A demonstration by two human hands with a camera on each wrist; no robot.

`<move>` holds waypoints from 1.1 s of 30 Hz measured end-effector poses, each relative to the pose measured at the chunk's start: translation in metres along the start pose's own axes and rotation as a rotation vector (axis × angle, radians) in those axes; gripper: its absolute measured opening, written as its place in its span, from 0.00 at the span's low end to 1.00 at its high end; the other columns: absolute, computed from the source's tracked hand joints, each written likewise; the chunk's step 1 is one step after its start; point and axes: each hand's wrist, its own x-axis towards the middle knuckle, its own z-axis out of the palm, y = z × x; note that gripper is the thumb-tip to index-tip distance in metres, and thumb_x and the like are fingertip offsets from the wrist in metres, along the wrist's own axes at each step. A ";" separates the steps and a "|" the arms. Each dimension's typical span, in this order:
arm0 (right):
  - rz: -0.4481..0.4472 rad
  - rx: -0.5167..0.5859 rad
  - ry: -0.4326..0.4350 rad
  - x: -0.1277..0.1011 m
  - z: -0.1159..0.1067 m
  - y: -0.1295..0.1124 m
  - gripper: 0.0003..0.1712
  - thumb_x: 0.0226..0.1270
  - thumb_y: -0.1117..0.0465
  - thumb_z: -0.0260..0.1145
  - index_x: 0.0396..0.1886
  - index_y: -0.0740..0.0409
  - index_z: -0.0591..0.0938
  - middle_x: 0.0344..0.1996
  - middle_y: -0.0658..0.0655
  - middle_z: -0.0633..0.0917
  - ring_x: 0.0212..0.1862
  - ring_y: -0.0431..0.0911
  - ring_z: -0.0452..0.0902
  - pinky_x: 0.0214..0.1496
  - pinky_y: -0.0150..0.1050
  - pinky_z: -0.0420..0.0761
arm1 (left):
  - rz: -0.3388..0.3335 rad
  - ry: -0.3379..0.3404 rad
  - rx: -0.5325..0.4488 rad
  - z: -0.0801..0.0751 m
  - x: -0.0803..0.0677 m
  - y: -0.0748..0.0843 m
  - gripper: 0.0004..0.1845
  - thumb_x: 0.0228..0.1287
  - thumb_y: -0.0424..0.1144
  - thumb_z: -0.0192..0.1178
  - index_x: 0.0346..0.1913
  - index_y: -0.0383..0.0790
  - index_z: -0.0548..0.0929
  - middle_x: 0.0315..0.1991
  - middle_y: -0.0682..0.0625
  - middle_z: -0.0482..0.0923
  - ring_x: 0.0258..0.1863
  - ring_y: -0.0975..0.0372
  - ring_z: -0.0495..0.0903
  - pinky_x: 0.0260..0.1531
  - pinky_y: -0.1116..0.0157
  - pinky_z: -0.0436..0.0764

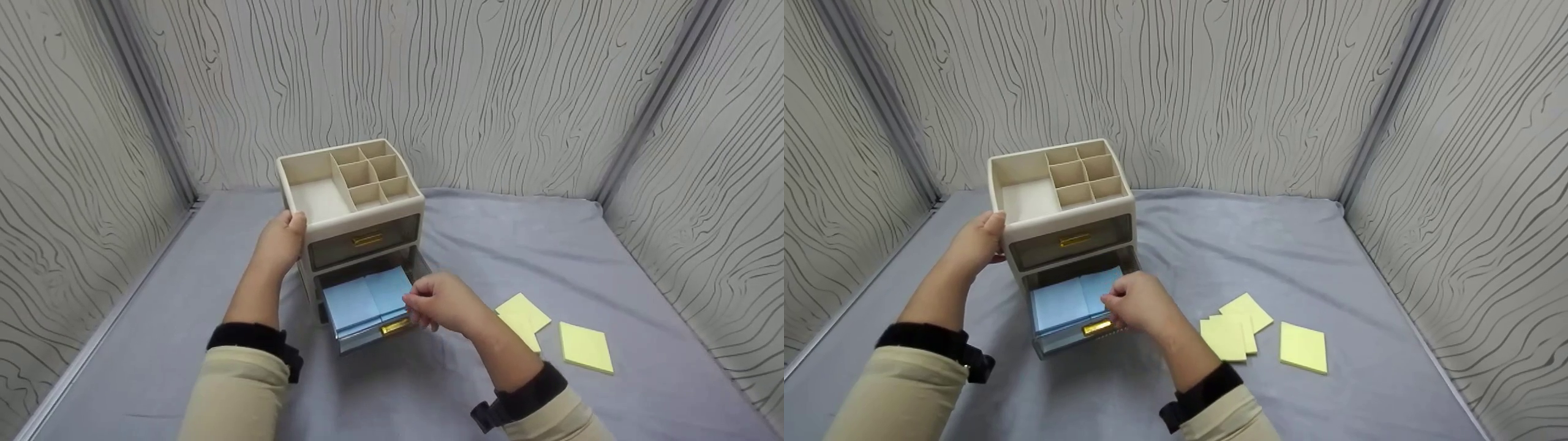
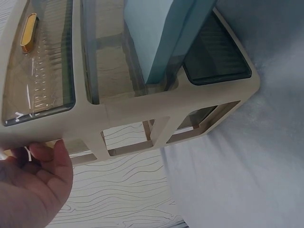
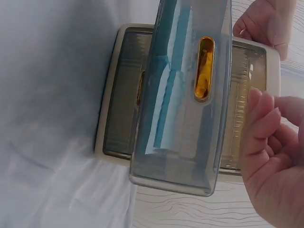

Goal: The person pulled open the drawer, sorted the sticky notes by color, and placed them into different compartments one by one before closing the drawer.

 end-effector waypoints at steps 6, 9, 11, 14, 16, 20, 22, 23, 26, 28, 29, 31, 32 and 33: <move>0.052 0.031 -0.077 -0.007 -0.001 0.013 0.14 0.62 0.59 0.61 0.20 0.62 0.81 0.15 0.54 0.80 0.17 0.42 0.75 0.21 0.35 0.77 | -0.025 0.003 0.014 0.000 -0.001 0.002 0.20 0.69 0.48 0.31 0.44 0.37 0.68 0.39 0.42 0.69 0.36 0.54 0.68 0.36 0.61 0.71; 0.066 0.041 -0.115 -0.011 0.000 0.020 0.13 0.62 0.59 0.61 0.21 0.60 0.82 0.15 0.54 0.80 0.18 0.43 0.77 0.22 0.37 0.78 | -0.020 0.007 0.011 0.001 0.000 0.002 0.18 0.69 0.47 0.31 0.42 0.38 0.68 0.36 0.43 0.68 0.33 0.55 0.67 0.34 0.63 0.70; 0.076 0.052 -0.137 -0.013 0.000 0.024 0.12 0.63 0.59 0.61 0.23 0.60 0.82 0.16 0.55 0.80 0.19 0.44 0.78 0.23 0.38 0.79 | -0.021 0.008 0.005 0.001 0.000 0.001 0.18 0.69 0.47 0.31 0.41 0.38 0.68 0.35 0.43 0.67 0.32 0.56 0.67 0.34 0.63 0.70; 0.084 0.077 -0.152 -0.015 0.003 0.029 0.12 0.64 0.58 0.59 0.28 0.61 0.83 0.18 0.56 0.81 0.20 0.46 0.79 0.25 0.39 0.80 | -0.022 0.006 -0.006 0.001 0.000 0.001 0.19 0.69 0.47 0.32 0.44 0.37 0.68 0.38 0.42 0.69 0.34 0.55 0.68 0.35 0.62 0.71; 0.089 0.096 -0.154 -0.016 0.005 0.032 0.13 0.66 0.58 0.57 0.30 0.62 0.83 0.19 0.58 0.82 0.22 0.48 0.81 0.25 0.40 0.80 | -0.026 0.004 -0.008 0.002 0.000 0.001 0.20 0.69 0.47 0.31 0.47 0.36 0.68 0.41 0.41 0.69 0.36 0.54 0.69 0.37 0.62 0.72; 0.095 0.131 -0.162 -0.015 0.013 0.035 0.15 0.67 0.59 0.55 0.27 0.64 0.81 0.21 0.60 0.83 0.24 0.50 0.82 0.27 0.41 0.81 | -0.029 0.005 -0.004 0.001 -0.001 0.001 0.21 0.69 0.47 0.31 0.50 0.36 0.68 0.43 0.40 0.70 0.38 0.54 0.69 0.38 0.61 0.72; 0.090 0.145 -0.169 -0.014 0.017 0.037 0.16 0.68 0.59 0.55 0.25 0.66 0.79 0.22 0.60 0.83 0.25 0.51 0.82 0.29 0.41 0.81 | -0.024 0.008 -0.003 0.001 -0.001 0.000 0.21 0.69 0.47 0.31 0.49 0.36 0.68 0.42 0.41 0.70 0.37 0.54 0.69 0.37 0.61 0.73; 0.086 0.154 -0.170 -0.014 0.019 0.039 0.17 0.68 0.59 0.55 0.24 0.67 0.78 0.22 0.60 0.83 0.26 0.51 0.82 0.29 0.42 0.81 | -0.021 0.009 -0.004 0.001 -0.001 0.000 0.21 0.69 0.47 0.32 0.48 0.36 0.69 0.42 0.41 0.70 0.36 0.54 0.69 0.36 0.62 0.73; 0.079 0.172 -0.158 -0.012 0.024 0.043 0.18 0.68 0.57 0.55 0.24 0.67 0.77 0.24 0.60 0.84 0.27 0.53 0.82 0.32 0.44 0.81 | -0.014 0.011 -0.001 0.001 -0.001 0.001 0.19 0.69 0.47 0.32 0.43 0.37 0.69 0.37 0.42 0.69 0.34 0.55 0.69 0.33 0.63 0.72; 0.080 0.187 -0.146 -0.012 0.026 0.045 0.19 0.67 0.55 0.56 0.25 0.67 0.77 0.24 0.60 0.84 0.28 0.54 0.82 0.33 0.45 0.81 | -0.008 0.014 0.003 0.001 0.000 0.001 0.18 0.69 0.47 0.32 0.40 0.37 0.68 0.34 0.43 0.68 0.32 0.56 0.68 0.32 0.64 0.72; 0.080 0.195 -0.141 -0.012 0.028 0.046 0.19 0.67 0.55 0.56 0.25 0.66 0.77 0.24 0.60 0.84 0.28 0.55 0.82 0.33 0.46 0.81 | -0.004 0.013 0.006 0.001 -0.001 0.001 0.18 0.68 0.47 0.32 0.40 0.37 0.68 0.33 0.43 0.68 0.31 0.56 0.68 0.31 0.64 0.71; 0.077 0.216 -0.137 -0.012 0.029 0.047 0.19 0.67 0.54 0.56 0.25 0.67 0.76 0.24 0.60 0.84 0.29 0.55 0.82 0.33 0.46 0.81 | -0.010 0.001 0.001 0.000 -0.001 0.002 0.18 0.69 0.47 0.31 0.41 0.37 0.68 0.34 0.43 0.68 0.32 0.55 0.68 0.32 0.64 0.71; 0.075 0.225 -0.137 -0.012 0.030 0.048 0.20 0.67 0.54 0.56 0.25 0.67 0.76 0.24 0.60 0.84 0.29 0.56 0.82 0.33 0.46 0.81 | -0.015 -0.006 -0.003 0.000 -0.001 0.002 0.19 0.69 0.47 0.31 0.43 0.37 0.68 0.36 0.43 0.68 0.33 0.55 0.68 0.34 0.63 0.71; 0.073 0.235 -0.138 -0.012 0.030 0.048 0.20 0.67 0.54 0.56 0.25 0.68 0.75 0.25 0.61 0.84 0.29 0.56 0.82 0.33 0.47 0.81 | -0.019 -0.013 -0.007 0.000 -0.002 0.002 0.20 0.69 0.48 0.31 0.45 0.37 0.68 0.39 0.42 0.69 0.35 0.54 0.69 0.35 0.62 0.72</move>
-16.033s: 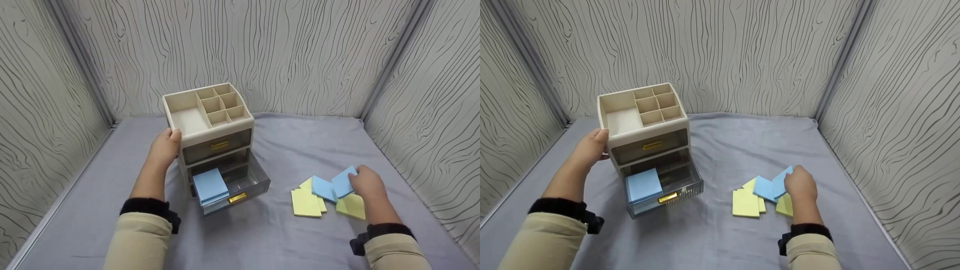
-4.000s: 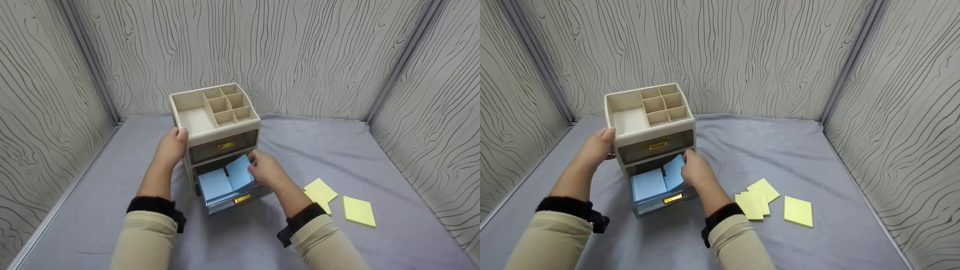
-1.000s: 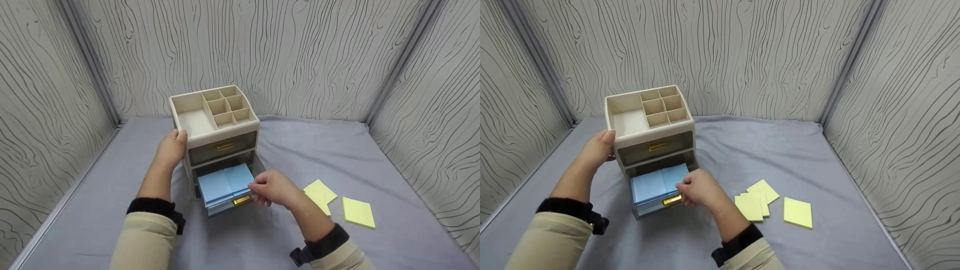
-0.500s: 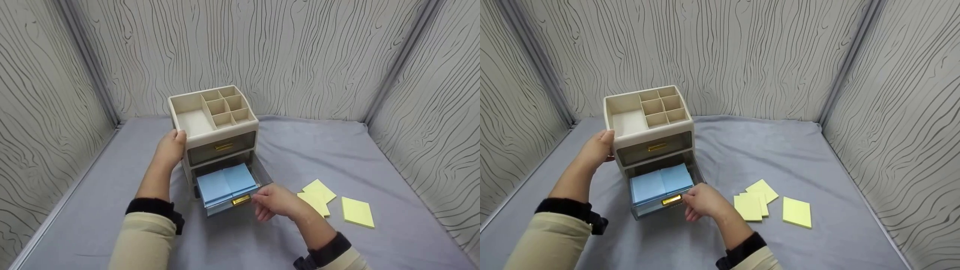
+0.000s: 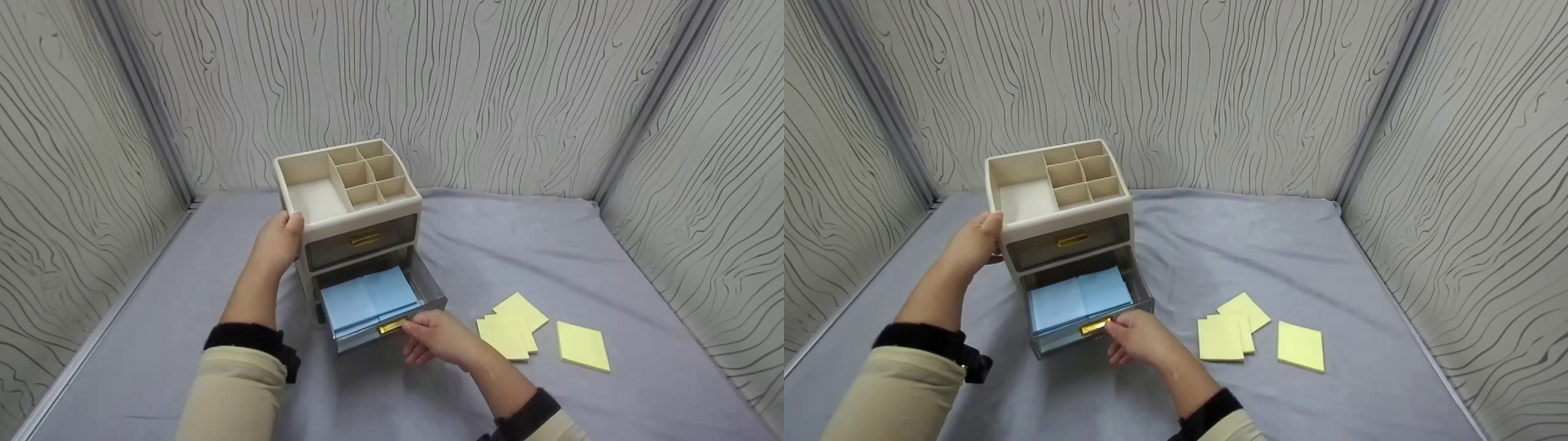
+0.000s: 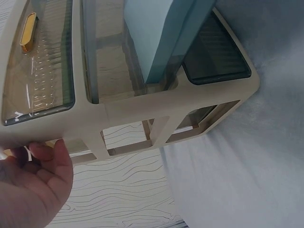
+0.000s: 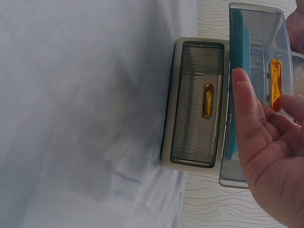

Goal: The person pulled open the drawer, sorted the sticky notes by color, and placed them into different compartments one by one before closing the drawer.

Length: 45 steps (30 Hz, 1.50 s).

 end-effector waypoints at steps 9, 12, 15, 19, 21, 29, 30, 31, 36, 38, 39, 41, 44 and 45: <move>0.028 0.028 -0.026 0.003 -0.002 0.000 0.19 0.67 0.55 0.55 0.26 0.67 0.76 0.25 0.60 0.84 0.29 0.55 0.82 0.34 0.46 0.81 | -0.027 -0.015 -0.029 0.001 0.001 -0.001 0.22 0.70 0.48 0.31 0.53 0.37 0.67 0.48 0.41 0.69 0.42 0.52 0.69 0.42 0.59 0.72; 0.031 0.049 -0.035 0.003 -0.003 0.000 0.19 0.67 0.55 0.55 0.27 0.67 0.77 0.25 0.60 0.84 0.29 0.55 0.82 0.34 0.47 0.81 | -0.028 -0.008 -0.032 0.001 0.001 -0.001 0.21 0.69 0.48 0.31 0.51 0.37 0.67 0.46 0.41 0.69 0.41 0.53 0.68 0.41 0.60 0.71; 0.022 0.062 -0.040 0.003 -0.003 0.000 0.19 0.67 0.55 0.55 0.27 0.67 0.77 0.25 0.61 0.84 0.29 0.54 0.82 0.34 0.46 0.81 | -0.027 -0.003 -0.033 0.002 0.001 -0.001 0.21 0.69 0.48 0.31 0.50 0.37 0.67 0.45 0.42 0.69 0.40 0.53 0.68 0.40 0.60 0.71; 0.012 0.078 -0.045 0.003 -0.004 -0.001 0.19 0.68 0.55 0.54 0.29 0.68 0.77 0.25 0.61 0.84 0.28 0.53 0.82 0.34 0.46 0.81 | -0.022 0.007 -0.021 0.002 0.001 -0.001 0.21 0.69 0.48 0.31 0.49 0.38 0.68 0.41 0.42 0.69 0.37 0.54 0.68 0.38 0.61 0.71; 0.011 0.087 -0.046 0.003 -0.004 -0.001 0.19 0.68 0.55 0.54 0.30 0.68 0.78 0.25 0.61 0.84 0.29 0.53 0.82 0.34 0.46 0.81 | -0.022 0.010 -0.013 0.002 0.001 -0.001 0.20 0.68 0.48 0.31 0.49 0.38 0.68 0.40 0.42 0.68 0.36 0.55 0.68 0.36 0.62 0.71; 0.013 0.114 -0.043 0.004 -0.004 -0.004 0.18 0.68 0.54 0.54 0.31 0.65 0.79 0.25 0.60 0.84 0.27 0.50 0.82 0.34 0.45 0.81 | -0.012 -0.002 -0.006 0.000 0.001 -0.002 0.21 0.69 0.48 0.31 0.49 0.37 0.68 0.41 0.42 0.69 0.37 0.54 0.68 0.37 0.61 0.72; 0.014 0.121 -0.040 0.004 -0.004 -0.005 0.18 0.68 0.55 0.54 0.31 0.66 0.79 0.25 0.60 0.84 0.26 0.49 0.82 0.33 0.44 0.81 | -0.010 -0.007 -0.008 0.000 0.001 -0.001 0.21 0.69 0.48 0.31 0.49 0.36 0.68 0.40 0.42 0.68 0.36 0.54 0.68 0.37 0.62 0.72; 0.015 0.128 -0.038 0.004 -0.003 -0.005 0.17 0.68 0.55 0.54 0.31 0.66 0.79 0.25 0.60 0.84 0.26 0.47 0.82 0.33 0.44 0.81 | -0.010 -0.011 -0.011 -0.001 0.001 -0.001 0.21 0.69 0.48 0.31 0.50 0.36 0.68 0.41 0.42 0.68 0.36 0.54 0.68 0.37 0.62 0.72; 0.018 0.139 -0.033 0.003 -0.003 -0.007 0.17 0.68 0.56 0.55 0.31 0.67 0.79 0.25 0.60 0.84 0.26 0.48 0.82 0.32 0.42 0.81 | -0.012 -0.014 -0.022 -0.001 0.001 -0.001 0.22 0.69 0.48 0.31 0.52 0.36 0.68 0.41 0.43 0.68 0.35 0.55 0.68 0.36 0.62 0.72; 0.019 0.135 -0.032 0.003 -0.003 -0.007 0.17 0.68 0.56 0.55 0.31 0.67 0.79 0.25 0.60 0.84 0.27 0.50 0.82 0.32 0.42 0.81 | -0.010 -0.007 -0.017 0.000 0.001 -0.001 0.21 0.69 0.48 0.32 0.50 0.37 0.68 0.38 0.43 0.68 0.33 0.56 0.68 0.35 0.63 0.72; 0.019 0.133 -0.030 0.003 -0.003 -0.008 0.17 0.68 0.56 0.55 0.31 0.67 0.79 0.25 0.61 0.84 0.27 0.51 0.82 0.32 0.42 0.81 | -0.010 -0.005 -0.015 0.000 0.001 -0.002 0.21 0.69 0.48 0.32 0.49 0.37 0.68 0.37 0.43 0.68 0.32 0.56 0.67 0.34 0.63 0.72; 0.012 0.120 -0.027 0.004 -0.003 -0.008 0.17 0.68 0.56 0.55 0.31 0.66 0.79 0.25 0.61 0.84 0.28 0.52 0.82 0.33 0.43 0.81 | -0.005 0.001 -0.013 0.001 0.002 -0.002 0.20 0.69 0.47 0.32 0.48 0.37 0.68 0.37 0.43 0.68 0.32 0.56 0.67 0.33 0.64 0.72; 0.004 0.109 -0.022 0.005 -0.002 -0.009 0.18 0.68 0.56 0.54 0.32 0.68 0.79 0.25 0.61 0.84 0.28 0.51 0.82 0.34 0.45 0.81 | -0.002 0.005 -0.012 0.001 0.002 -0.002 0.20 0.69 0.48 0.32 0.47 0.37 0.68 0.37 0.43 0.68 0.32 0.56 0.68 0.33 0.64 0.72; 0.001 0.106 -0.019 0.006 -0.002 -0.009 0.18 0.69 0.56 0.54 0.33 0.69 0.79 0.25 0.61 0.84 0.28 0.51 0.82 0.35 0.45 0.81 | 0.000 0.006 -0.010 0.001 0.002 -0.002 0.19 0.69 0.48 0.32 0.46 0.37 0.68 0.37 0.43 0.68 0.32 0.56 0.68 0.33 0.64 0.72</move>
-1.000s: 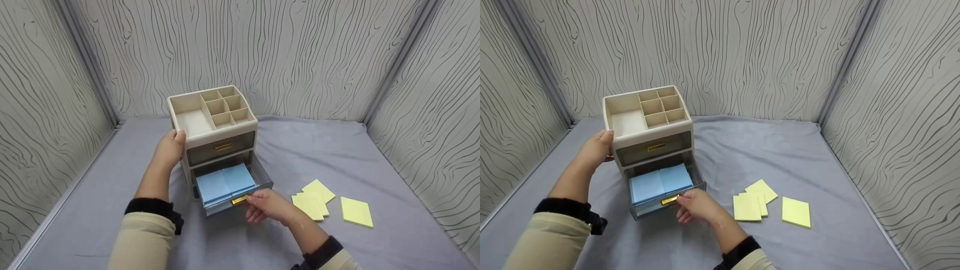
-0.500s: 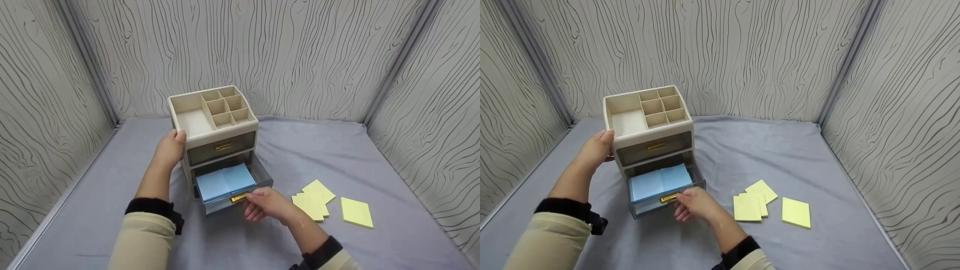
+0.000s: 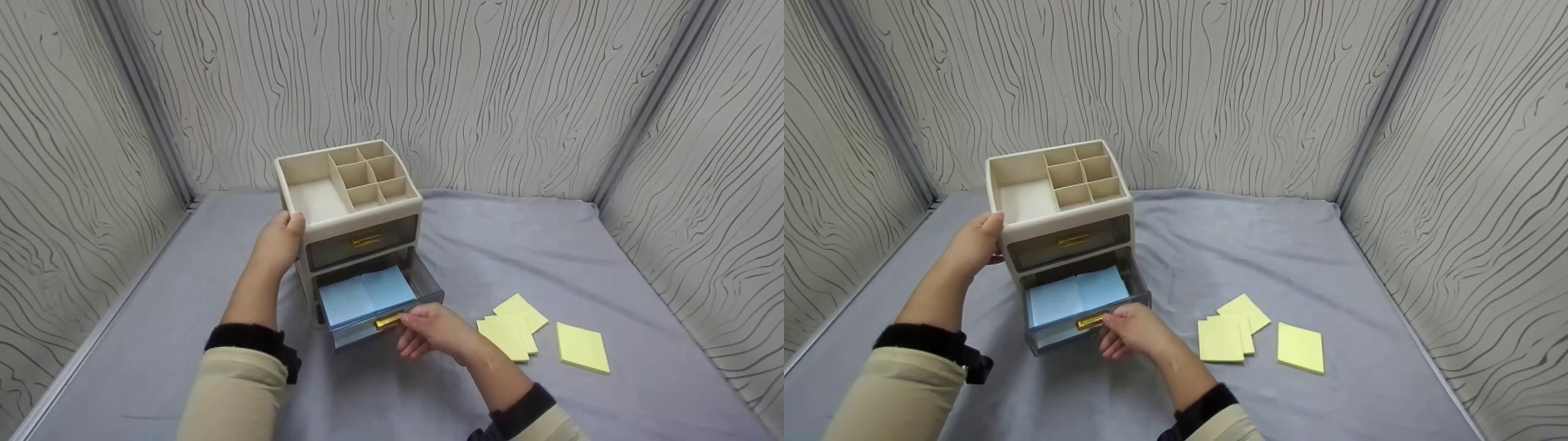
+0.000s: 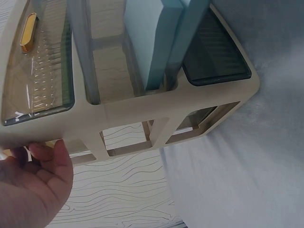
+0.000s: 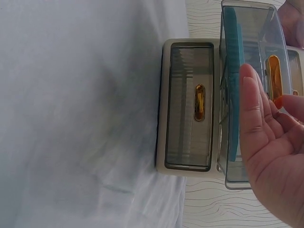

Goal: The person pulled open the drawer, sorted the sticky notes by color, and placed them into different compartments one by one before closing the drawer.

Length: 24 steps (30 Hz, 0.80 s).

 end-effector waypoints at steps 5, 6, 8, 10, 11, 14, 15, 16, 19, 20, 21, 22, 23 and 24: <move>-0.006 -0.008 0.013 0.006 0.001 0.000 0.19 0.69 0.56 0.53 0.34 0.71 0.78 0.25 0.60 0.84 0.28 0.53 0.82 0.34 0.46 0.81 | 0.007 0.011 0.013 0.000 0.000 0.000 0.18 0.69 0.48 0.32 0.43 0.38 0.68 0.37 0.42 0.69 0.32 0.56 0.68 0.32 0.63 0.72; -0.004 -0.011 0.018 0.007 0.001 0.000 0.19 0.69 0.56 0.53 0.33 0.70 0.79 0.25 0.60 0.84 0.29 0.53 0.82 0.34 0.45 0.81 | 0.006 0.012 0.012 0.000 0.000 0.000 0.18 0.69 0.48 0.32 0.43 0.38 0.68 0.37 0.42 0.69 0.32 0.56 0.68 0.33 0.63 0.72; 0.005 -0.015 0.031 0.009 0.002 -0.001 0.19 0.69 0.55 0.53 0.33 0.69 0.79 0.25 0.60 0.84 0.29 0.53 0.82 0.34 0.45 0.81 | 0.006 0.014 0.017 0.000 0.000 0.000 0.18 0.68 0.47 0.32 0.43 0.37 0.68 0.37 0.42 0.69 0.32 0.55 0.68 0.32 0.63 0.71; 0.013 -0.014 0.041 0.012 0.003 -0.003 0.18 0.69 0.55 0.53 0.32 0.68 0.79 0.25 0.60 0.84 0.28 0.52 0.82 0.34 0.43 0.81 | 0.005 0.017 0.019 0.000 0.000 -0.001 0.18 0.68 0.47 0.32 0.43 0.38 0.68 0.37 0.42 0.69 0.32 0.55 0.68 0.32 0.63 0.71; 0.017 -0.013 0.047 0.014 0.003 -0.003 0.18 0.69 0.55 0.53 0.33 0.68 0.79 0.25 0.60 0.84 0.28 0.51 0.82 0.33 0.43 0.81 | 0.008 0.016 0.021 0.000 0.000 -0.001 0.18 0.68 0.47 0.32 0.41 0.38 0.67 0.35 0.43 0.68 0.31 0.56 0.67 0.32 0.63 0.70; 0.022 0.003 0.056 0.019 0.003 -0.004 0.18 0.69 0.56 0.53 0.32 0.67 0.79 0.25 0.60 0.84 0.27 0.49 0.82 0.33 0.41 0.81 | 0.014 0.004 0.017 0.000 0.000 -0.002 0.17 0.70 0.48 0.31 0.38 0.39 0.67 0.30 0.45 0.66 0.28 0.57 0.66 0.31 0.63 0.69; 0.020 0.008 0.059 0.020 0.003 -0.004 0.17 0.69 0.56 0.53 0.32 0.67 0.79 0.25 0.60 0.84 0.27 0.48 0.82 0.32 0.41 0.81 | 0.014 0.001 0.015 0.000 0.000 -0.002 0.17 0.70 0.48 0.32 0.38 0.40 0.67 0.30 0.46 0.66 0.28 0.57 0.66 0.31 0.63 0.69; 0.020 0.012 0.063 0.022 0.002 -0.004 0.17 0.69 0.56 0.53 0.31 0.67 0.79 0.25 0.60 0.83 0.27 0.48 0.82 0.32 0.41 0.81 | 0.014 -0.003 0.015 0.000 0.000 -0.002 0.17 0.70 0.48 0.31 0.38 0.40 0.67 0.29 0.46 0.65 0.27 0.57 0.65 0.31 0.63 0.69; 0.018 0.022 0.072 0.026 0.001 -0.005 0.16 0.69 0.57 0.53 0.31 0.66 0.78 0.25 0.60 0.83 0.27 0.48 0.82 0.33 0.41 0.81 | 0.014 -0.002 0.010 0.001 0.000 -0.001 0.17 0.70 0.48 0.32 0.38 0.40 0.68 0.28 0.46 0.66 0.27 0.57 0.66 0.31 0.63 0.69; 0.019 0.021 0.075 0.028 0.001 -0.005 0.16 0.69 0.57 0.53 0.32 0.66 0.78 0.25 0.60 0.83 0.28 0.48 0.82 0.33 0.41 0.81 | 0.014 0.001 0.011 0.001 0.000 0.000 0.17 0.70 0.48 0.32 0.38 0.40 0.68 0.28 0.46 0.66 0.27 0.57 0.65 0.31 0.63 0.69; 0.018 0.018 0.077 0.029 0.001 -0.006 0.16 0.69 0.57 0.53 0.32 0.66 0.78 0.25 0.60 0.83 0.28 0.48 0.82 0.33 0.42 0.81 | 0.014 0.003 0.009 0.001 0.000 0.000 0.17 0.70 0.48 0.32 0.38 0.40 0.68 0.28 0.46 0.66 0.27 0.57 0.65 0.30 0.63 0.69; 0.016 0.014 0.078 0.030 0.001 -0.006 0.17 0.70 0.57 0.52 0.33 0.67 0.78 0.25 0.60 0.83 0.28 0.48 0.82 0.34 0.42 0.81 | 0.016 0.006 0.008 0.000 -0.001 0.001 0.17 0.70 0.48 0.32 0.38 0.40 0.68 0.28 0.46 0.66 0.27 0.57 0.65 0.30 0.63 0.69; 0.015 0.008 0.081 0.032 0.001 -0.007 0.17 0.70 0.57 0.52 0.33 0.68 0.78 0.25 0.59 0.83 0.28 0.48 0.82 0.34 0.42 0.81 | 0.017 0.009 0.005 0.000 -0.001 0.001 0.17 0.70 0.48 0.32 0.37 0.40 0.68 0.27 0.46 0.65 0.26 0.57 0.65 0.30 0.63 0.69; 0.016 0.001 0.084 0.034 0.001 -0.007 0.17 0.70 0.57 0.52 0.33 0.68 0.78 0.25 0.59 0.83 0.28 0.48 0.82 0.35 0.43 0.81 | 0.018 0.015 0.006 -0.001 -0.002 0.001 0.17 0.69 0.47 0.32 0.36 0.40 0.67 0.26 0.47 0.66 0.25 0.58 0.65 0.29 0.64 0.68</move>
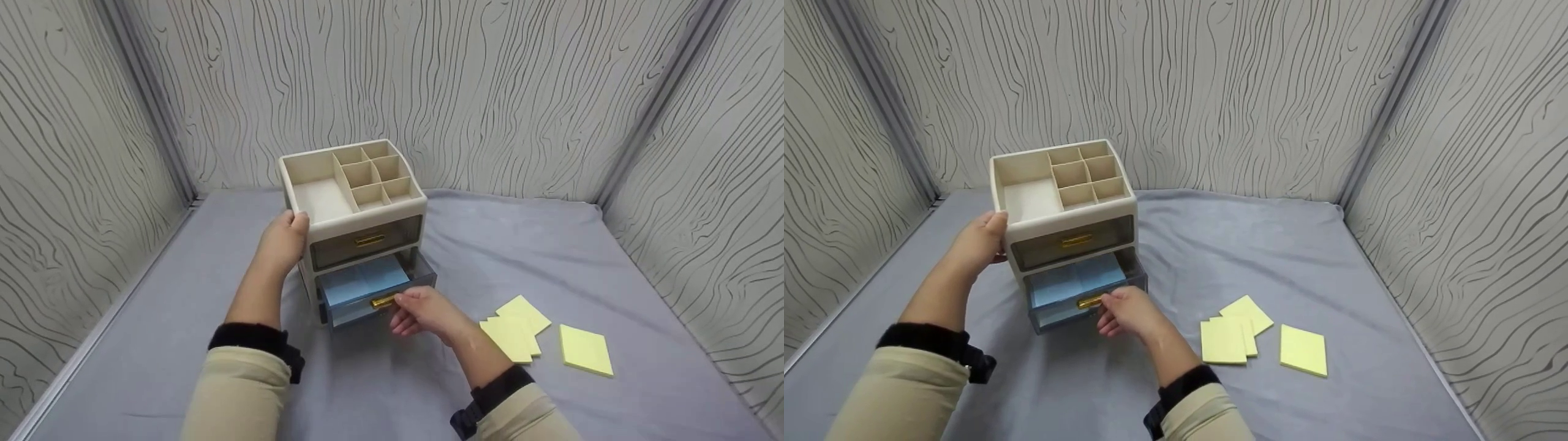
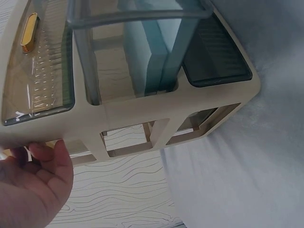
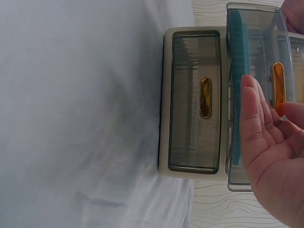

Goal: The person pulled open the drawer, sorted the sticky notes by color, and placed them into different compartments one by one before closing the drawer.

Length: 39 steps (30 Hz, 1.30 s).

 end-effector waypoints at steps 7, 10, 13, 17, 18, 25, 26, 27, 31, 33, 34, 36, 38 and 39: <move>0.012 -0.018 0.040 0.015 0.003 -0.003 0.16 0.71 0.58 0.51 0.30 0.65 0.78 0.23 0.59 0.82 0.29 0.51 0.82 0.33 0.43 0.81 | -0.009 -0.012 0.014 -0.001 0.001 -0.001 0.17 0.69 0.48 0.31 0.36 0.40 0.66 0.28 0.46 0.66 0.27 0.57 0.66 0.30 0.64 0.68; 0.016 -0.025 0.057 0.021 0.005 -0.004 0.17 0.71 0.59 0.50 0.31 0.67 0.78 0.23 0.59 0.82 0.27 0.50 0.81 0.32 0.42 0.81 | -0.009 -0.012 0.016 -0.001 0.003 -0.002 0.17 0.69 0.47 0.32 0.38 0.39 0.67 0.30 0.45 0.67 0.30 0.56 0.67 0.32 0.63 0.69; 0.017 -0.030 0.069 0.026 0.006 -0.006 0.18 0.71 0.59 0.49 0.34 0.71 0.77 0.22 0.59 0.81 0.26 0.49 0.81 0.31 0.42 0.81 | 0.001 -0.009 0.023 -0.001 0.004 -0.002 0.17 0.69 0.47 0.32 0.36 0.39 0.67 0.29 0.45 0.67 0.29 0.56 0.67 0.32 0.63 0.69; 0.014 -0.050 0.082 0.031 0.008 -0.009 0.19 0.71 0.60 0.48 0.38 0.75 0.76 0.22 0.60 0.81 0.26 0.50 0.81 0.30 0.40 0.81 | 0.013 -0.005 0.030 -0.002 0.004 -0.002 0.16 0.69 0.47 0.32 0.34 0.40 0.66 0.28 0.46 0.66 0.28 0.56 0.67 0.31 0.63 0.70; 0.019 -0.051 0.085 0.032 0.008 -0.010 0.19 0.71 0.60 0.48 0.38 0.75 0.76 0.23 0.60 0.81 0.26 0.50 0.81 0.30 0.40 0.81 | 0.011 -0.011 0.027 -0.002 0.003 -0.002 0.16 0.69 0.47 0.32 0.34 0.40 0.66 0.28 0.46 0.66 0.29 0.56 0.67 0.32 0.63 0.70; 0.053 -0.087 0.129 0.040 0.012 -0.014 0.21 0.72 0.58 0.48 0.38 0.75 0.76 0.26 0.66 0.82 0.27 0.53 0.81 0.31 0.42 0.81 | -0.019 -0.030 0.006 -0.001 0.003 -0.002 0.18 0.69 0.48 0.32 0.41 0.38 0.67 0.38 0.43 0.69 0.34 0.54 0.68 0.36 0.61 0.71; 0.053 -0.105 0.136 0.042 0.012 -0.015 0.22 0.72 0.57 0.48 0.38 0.75 0.76 0.26 0.67 0.82 0.28 0.55 0.81 0.31 0.43 0.81 | -0.021 -0.028 0.004 -0.001 0.003 -0.002 0.19 0.69 0.48 0.32 0.43 0.38 0.68 0.40 0.42 0.70 0.36 0.54 0.69 0.37 0.61 0.72; 0.054 -0.124 0.142 0.043 0.012 -0.015 0.23 0.72 0.56 0.48 0.38 0.76 0.77 0.27 0.68 0.82 0.29 0.57 0.81 0.31 0.44 0.81 | -0.023 -0.027 0.001 -0.001 0.003 -0.002 0.19 0.69 0.48 0.32 0.44 0.37 0.68 0.43 0.42 0.70 0.38 0.54 0.69 0.38 0.61 0.72; 0.056 -0.179 0.162 0.047 0.013 -0.017 0.23 0.72 0.55 0.48 0.37 0.75 0.78 0.26 0.66 0.82 0.32 0.59 0.81 0.31 0.44 0.81 | -0.018 -0.022 -0.010 -0.001 0.003 -0.002 0.19 0.69 0.47 0.32 0.46 0.37 0.69 0.45 0.41 0.70 0.39 0.53 0.69 0.39 0.60 0.72; 0.051 -0.190 0.168 0.048 0.014 -0.019 0.22 0.72 0.56 0.48 0.35 0.74 0.78 0.25 0.65 0.82 0.30 0.57 0.81 0.31 0.43 0.81 | -0.013 -0.017 -0.007 -0.001 0.003 -0.002 0.18 0.69 0.47 0.33 0.44 0.37 0.68 0.42 0.41 0.70 0.37 0.54 0.69 0.38 0.61 0.72; 0.047 -0.194 0.171 0.049 0.014 -0.020 0.22 0.72 0.57 0.48 0.35 0.73 0.78 0.25 0.65 0.82 0.28 0.55 0.81 0.31 0.43 0.81 | -0.010 -0.014 -0.005 -0.001 0.003 -0.002 0.18 0.69 0.47 0.33 0.42 0.37 0.68 0.40 0.41 0.69 0.36 0.54 0.68 0.37 0.62 0.71; 0.040 -0.202 0.178 0.051 0.015 -0.021 0.21 0.72 0.58 0.47 0.34 0.73 0.78 0.24 0.64 0.82 0.25 0.51 0.80 0.31 0.43 0.80 | -0.010 -0.010 -0.002 0.000 0.004 -0.002 0.17 0.69 0.47 0.33 0.41 0.38 0.68 0.38 0.42 0.68 0.35 0.54 0.68 0.36 0.62 0.71; 0.038 -0.213 0.188 0.051 0.015 -0.022 0.20 0.72 0.59 0.47 0.33 0.72 0.78 0.24 0.64 0.81 0.24 0.49 0.79 0.31 0.43 0.80 | -0.011 -0.008 -0.005 0.000 0.004 -0.002 0.17 0.69 0.47 0.33 0.39 0.38 0.67 0.36 0.42 0.68 0.34 0.55 0.68 0.34 0.63 0.71; 0.036 -0.220 0.192 0.051 0.015 -0.023 0.20 0.72 0.59 0.47 0.33 0.72 0.78 0.24 0.65 0.82 0.24 0.51 0.80 0.31 0.43 0.80 | -0.009 -0.007 -0.008 0.001 0.004 -0.002 0.16 0.69 0.47 0.33 0.39 0.38 0.67 0.35 0.43 0.67 0.33 0.55 0.67 0.34 0.63 0.71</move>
